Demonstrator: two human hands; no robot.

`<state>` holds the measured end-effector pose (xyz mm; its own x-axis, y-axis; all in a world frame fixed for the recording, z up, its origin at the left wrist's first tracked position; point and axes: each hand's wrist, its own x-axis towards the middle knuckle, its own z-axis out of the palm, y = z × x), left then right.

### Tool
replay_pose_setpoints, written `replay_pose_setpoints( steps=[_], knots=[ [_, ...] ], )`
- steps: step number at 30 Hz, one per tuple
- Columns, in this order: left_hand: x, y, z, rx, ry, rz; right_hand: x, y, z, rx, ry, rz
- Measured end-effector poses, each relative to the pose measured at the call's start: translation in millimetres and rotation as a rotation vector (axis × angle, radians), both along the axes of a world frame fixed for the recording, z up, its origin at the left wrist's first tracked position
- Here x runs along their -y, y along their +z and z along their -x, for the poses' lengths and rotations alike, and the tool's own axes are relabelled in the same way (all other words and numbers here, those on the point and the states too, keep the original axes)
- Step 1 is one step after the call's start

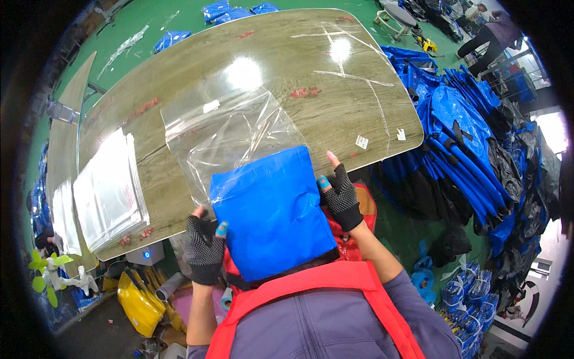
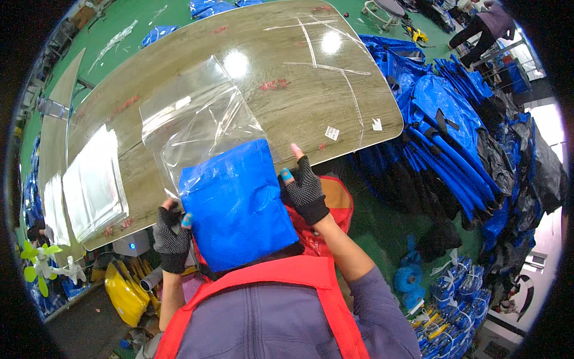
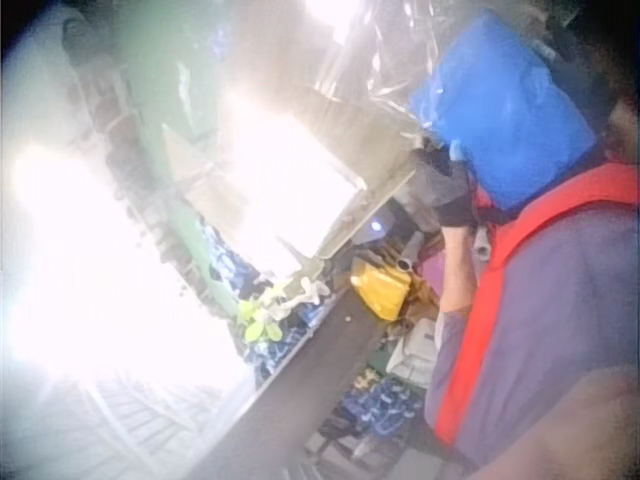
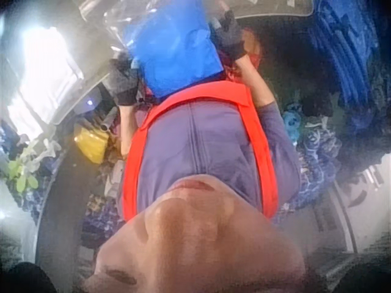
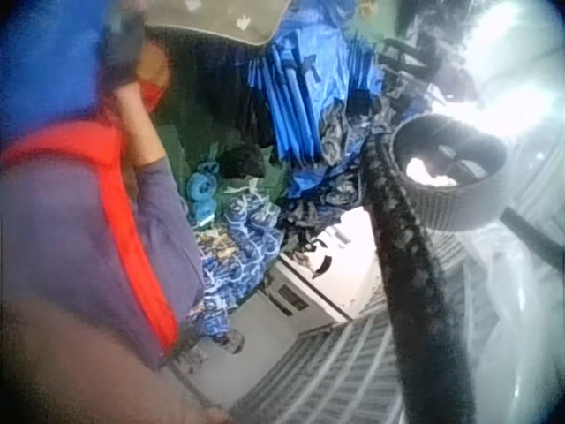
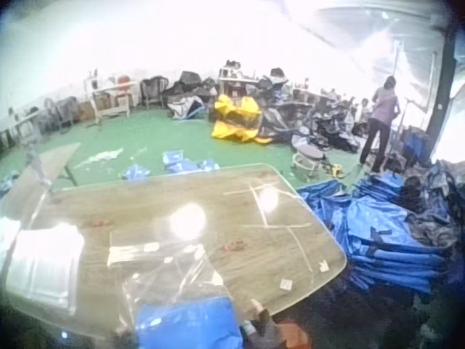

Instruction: The person folds blue and black soft goods on a table, places them into clear plastic bags, and seals the bags. The person repeats this process with multiple items, handling each one at a time.

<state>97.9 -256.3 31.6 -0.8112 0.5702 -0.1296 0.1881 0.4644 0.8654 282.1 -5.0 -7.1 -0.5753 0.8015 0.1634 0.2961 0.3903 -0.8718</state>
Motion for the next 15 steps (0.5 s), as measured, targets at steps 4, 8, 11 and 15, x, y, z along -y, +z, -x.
replay_pose_setpoints(
  steps=[4,8,11,15],
  knots=[
    [-52,33,21,-0.702,-0.288,0.106,-10,26,16,0.104,0.106,0.001],
    [-100,41,15,-0.709,-0.439,-0.018,13,31,20,0.104,0.209,-0.376],
    [-113,29,8,-0.756,-0.368,-0.025,21,18,24,0.142,0.192,-0.315],
    [-112,16,6,-0.745,-0.443,0.046,0,1,46,-0.344,0.285,0.507]
  ],
)
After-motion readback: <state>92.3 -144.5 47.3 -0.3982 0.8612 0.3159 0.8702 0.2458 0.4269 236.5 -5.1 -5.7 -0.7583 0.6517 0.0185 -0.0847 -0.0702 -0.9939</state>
